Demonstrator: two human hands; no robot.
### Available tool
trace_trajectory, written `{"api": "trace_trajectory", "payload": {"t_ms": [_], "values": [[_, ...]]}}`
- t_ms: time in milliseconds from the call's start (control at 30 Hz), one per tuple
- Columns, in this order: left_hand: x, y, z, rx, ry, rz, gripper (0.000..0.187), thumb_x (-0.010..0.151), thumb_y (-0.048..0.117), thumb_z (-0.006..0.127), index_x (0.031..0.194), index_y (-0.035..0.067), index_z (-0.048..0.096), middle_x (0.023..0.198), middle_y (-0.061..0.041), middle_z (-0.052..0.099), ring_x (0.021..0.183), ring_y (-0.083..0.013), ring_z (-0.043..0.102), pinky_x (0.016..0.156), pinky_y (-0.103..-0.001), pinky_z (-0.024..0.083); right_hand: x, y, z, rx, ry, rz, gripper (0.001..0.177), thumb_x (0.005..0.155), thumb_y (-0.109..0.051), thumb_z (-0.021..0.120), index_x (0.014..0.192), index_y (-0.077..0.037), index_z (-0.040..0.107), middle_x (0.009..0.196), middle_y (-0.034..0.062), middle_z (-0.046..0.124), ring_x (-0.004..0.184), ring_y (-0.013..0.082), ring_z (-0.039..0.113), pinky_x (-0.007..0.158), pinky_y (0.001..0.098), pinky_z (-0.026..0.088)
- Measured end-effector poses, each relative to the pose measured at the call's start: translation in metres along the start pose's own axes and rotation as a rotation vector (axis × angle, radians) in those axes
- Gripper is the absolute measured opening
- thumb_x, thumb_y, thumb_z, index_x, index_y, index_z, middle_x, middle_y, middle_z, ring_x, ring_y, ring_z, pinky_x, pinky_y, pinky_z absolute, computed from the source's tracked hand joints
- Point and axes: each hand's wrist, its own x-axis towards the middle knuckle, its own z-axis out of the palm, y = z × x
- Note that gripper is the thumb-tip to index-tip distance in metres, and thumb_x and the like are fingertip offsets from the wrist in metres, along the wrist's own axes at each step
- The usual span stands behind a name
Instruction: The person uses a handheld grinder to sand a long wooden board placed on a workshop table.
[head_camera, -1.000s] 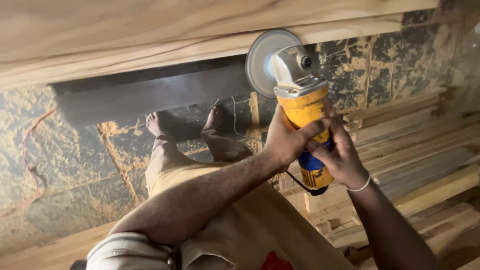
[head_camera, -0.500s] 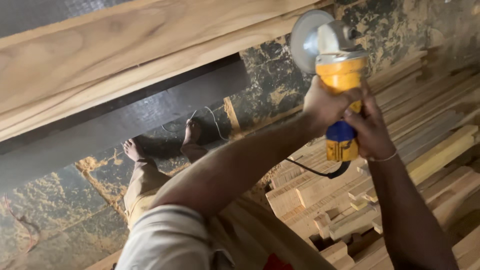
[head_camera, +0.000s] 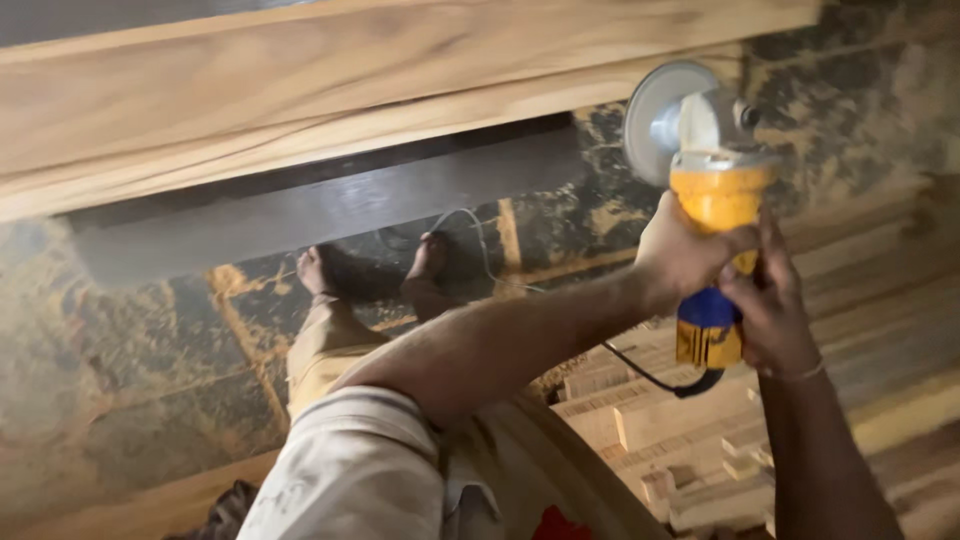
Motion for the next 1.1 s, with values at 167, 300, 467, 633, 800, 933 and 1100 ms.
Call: {"api": "trace_trajectory", "payload": {"t_ms": [167, 300, 467, 633, 800, 933, 1100], "values": [[-0.078, -0.006, -0.094, -0.180, 0.015, 0.074, 0.063, 0.083, 0.009, 0.075, 0.134, 0.000, 0.040, 0.109, -0.015, 0.068, 0.088, -0.0233, 0.074, 0.077, -0.034, 0.067, -0.011, 0.010, 0.088, -0.372, -0.216, -0.231, 0.056, 0.096, -0.013, 0.064, 0.148, -0.006, 0.046, 0.143, 0.0134, 0.053, 0.129, 0.0238, 0.058, 0.107, 0.0373, 0.055], [-0.147, -0.013, -0.169, -0.409, 0.106, 0.310, 0.063, 0.087, 0.005, 0.074, 0.139, 0.006, 0.039, 0.116, -0.009, 0.065, 0.099, -0.0200, 0.070, 0.085, -0.034, 0.063, -0.015, 0.009, 0.193, -0.178, -0.419, -0.191, 0.049, 0.095, -0.016, 0.066, 0.140, -0.006, 0.048, 0.141, 0.0141, 0.054, 0.121, 0.0247, 0.065, 0.102, 0.0383, 0.064], [-0.225, -0.010, -0.265, -0.546, 0.244, 0.332, 0.050, 0.090, 0.004, 0.074, 0.133, 0.000, 0.049, 0.113, -0.013, 0.067, 0.098, -0.0222, 0.071, 0.085, -0.037, 0.062, -0.021, -0.033, 0.321, -0.471, -0.508, -0.461, 0.089, 0.085, -0.003, 0.071, 0.161, 0.000, 0.024, 0.162, 0.0238, 0.038, 0.146, 0.0362, 0.047, 0.119, 0.0425, 0.043], [-0.285, -0.002, -0.341, -0.592, 0.327, 0.440, 0.049, 0.092, 0.005, 0.075, 0.134, 0.000, 0.050, 0.116, -0.014, 0.066, 0.105, -0.0224, 0.068, 0.089, -0.037, 0.060, -0.026, -0.061, 0.428, -0.398, -0.654, -0.365, 0.091, 0.090, -0.009, 0.075, 0.164, -0.003, 0.022, 0.159, 0.0211, 0.048, 0.144, 0.0295, 0.051, 0.117, 0.0389, 0.044], [-0.332, 0.008, -0.414, -0.663, 0.392, 0.425, 0.049, 0.088, 0.006, 0.072, 0.129, 0.004, 0.045, 0.112, -0.011, 0.064, 0.103, -0.0236, 0.067, 0.088, -0.040, 0.062, -0.028, -0.077, 0.519, -0.428, -0.763, -0.309, 0.090, 0.092, -0.018, 0.076, 0.164, -0.007, 0.023, 0.156, 0.0195, 0.053, 0.140, 0.0263, 0.056, 0.113, 0.0375, 0.048], [-0.380, 0.017, -0.473, -0.687, 0.371, 0.606, 0.047, 0.094, 0.012, 0.073, 0.131, -0.002, 0.050, 0.116, -0.013, 0.062, 0.107, -0.0253, 0.066, 0.094, -0.040, 0.059, -0.026, -0.077, 0.599, -0.410, -0.885, -0.386, 0.087, 0.094, -0.022, 0.077, 0.164, -0.010, 0.025, 0.155, 0.0196, 0.054, 0.138, 0.0288, 0.059, 0.113, 0.0376, 0.052], [-0.423, 0.032, -0.500, -0.722, 0.485, 0.629, 0.049, 0.090, 0.017, 0.074, 0.130, -0.001, 0.051, 0.117, -0.015, 0.064, 0.107, -0.0260, 0.067, 0.092, -0.039, 0.058, -0.033, -0.091, 0.646, -0.575, -0.931, -0.431, 0.095, 0.093, -0.024, 0.083, 0.165, -0.012, 0.022, 0.152, 0.0204, 0.055, 0.136, 0.0329, 0.062, 0.113, 0.0415, 0.051]]}}
